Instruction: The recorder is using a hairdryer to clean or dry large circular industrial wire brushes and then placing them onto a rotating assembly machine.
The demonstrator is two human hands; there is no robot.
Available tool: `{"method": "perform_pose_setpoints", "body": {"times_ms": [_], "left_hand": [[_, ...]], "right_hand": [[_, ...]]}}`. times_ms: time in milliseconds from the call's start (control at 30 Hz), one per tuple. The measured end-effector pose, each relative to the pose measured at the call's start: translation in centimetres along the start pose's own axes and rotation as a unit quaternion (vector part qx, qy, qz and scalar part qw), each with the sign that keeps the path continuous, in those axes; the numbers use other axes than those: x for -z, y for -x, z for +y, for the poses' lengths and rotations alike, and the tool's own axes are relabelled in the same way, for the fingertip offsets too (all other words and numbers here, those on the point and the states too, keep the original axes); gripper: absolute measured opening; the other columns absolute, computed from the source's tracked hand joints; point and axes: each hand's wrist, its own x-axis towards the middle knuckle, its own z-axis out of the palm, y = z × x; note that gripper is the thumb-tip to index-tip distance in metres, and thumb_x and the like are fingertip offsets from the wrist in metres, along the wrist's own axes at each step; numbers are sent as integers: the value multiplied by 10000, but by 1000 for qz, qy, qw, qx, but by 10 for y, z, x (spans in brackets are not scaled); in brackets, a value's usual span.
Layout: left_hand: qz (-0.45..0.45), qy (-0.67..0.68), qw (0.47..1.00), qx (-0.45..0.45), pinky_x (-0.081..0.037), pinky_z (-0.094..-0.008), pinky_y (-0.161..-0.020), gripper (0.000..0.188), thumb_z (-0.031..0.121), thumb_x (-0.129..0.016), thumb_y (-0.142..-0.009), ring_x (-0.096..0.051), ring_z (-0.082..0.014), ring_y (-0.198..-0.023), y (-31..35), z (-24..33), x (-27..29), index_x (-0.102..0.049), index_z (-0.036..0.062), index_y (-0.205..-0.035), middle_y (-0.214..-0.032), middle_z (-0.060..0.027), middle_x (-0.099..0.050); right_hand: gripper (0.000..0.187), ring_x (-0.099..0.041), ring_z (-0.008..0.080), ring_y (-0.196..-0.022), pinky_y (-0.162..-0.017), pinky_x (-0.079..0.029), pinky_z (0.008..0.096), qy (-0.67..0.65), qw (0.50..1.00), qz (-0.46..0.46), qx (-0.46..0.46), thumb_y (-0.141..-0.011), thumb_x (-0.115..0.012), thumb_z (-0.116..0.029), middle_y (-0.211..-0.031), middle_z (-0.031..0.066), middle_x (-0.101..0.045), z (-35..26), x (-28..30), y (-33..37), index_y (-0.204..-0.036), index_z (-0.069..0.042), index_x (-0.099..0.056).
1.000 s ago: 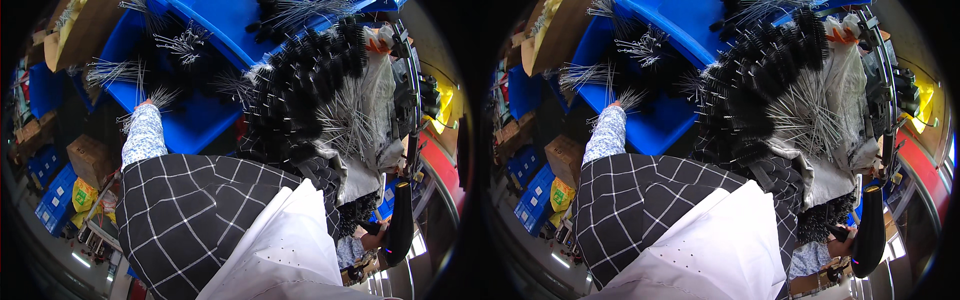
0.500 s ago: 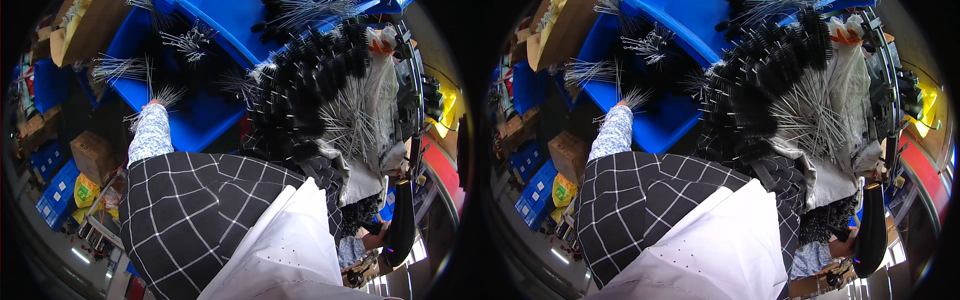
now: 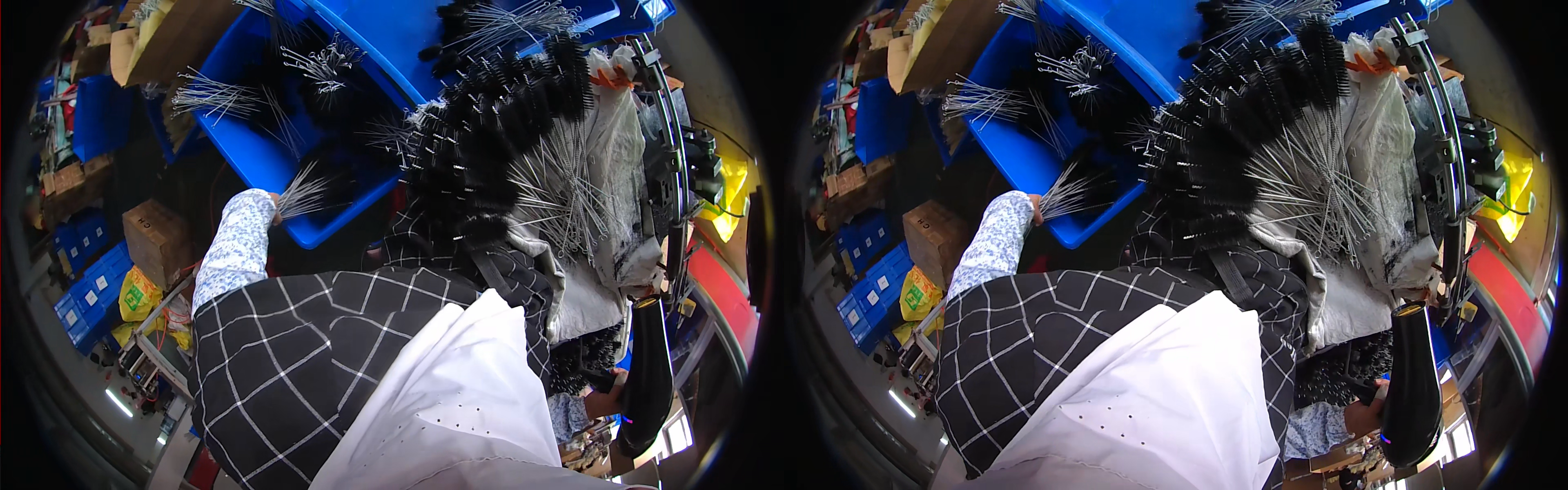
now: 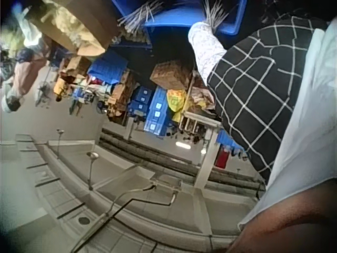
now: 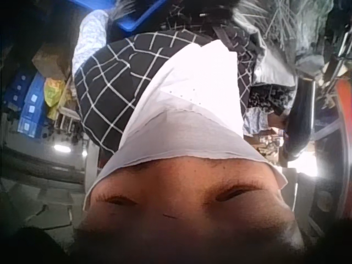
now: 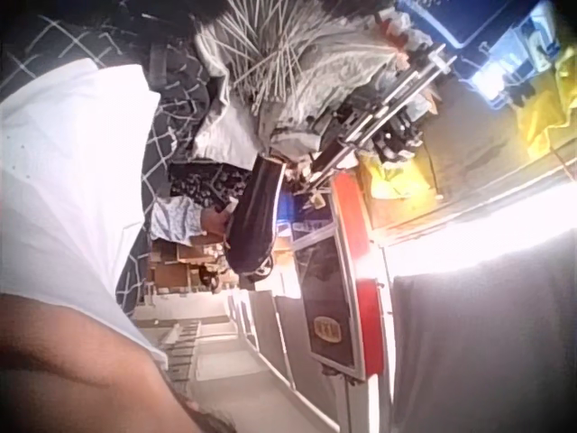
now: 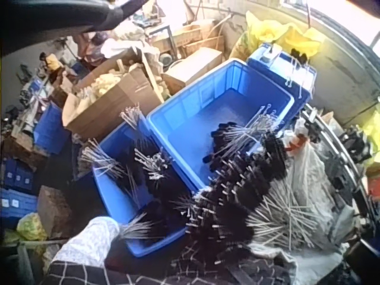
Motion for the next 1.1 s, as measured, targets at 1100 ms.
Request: {"method": "perform_pose_setpoints", "body": {"times_ms": [1100], "left_hand": [[-253,515,381,-725,-283,-432,-914,84,89,-626,-708,-565,-148,-686,265,295,96,-572,33,-738,-646,-6,-511]], "right_hand": [[105,-466,159,-551,-528,-393,261,-587,742,212,-244,-730,-495,-76,-622,86,-474,-46,-10,-27,-743,28,-491]]}}
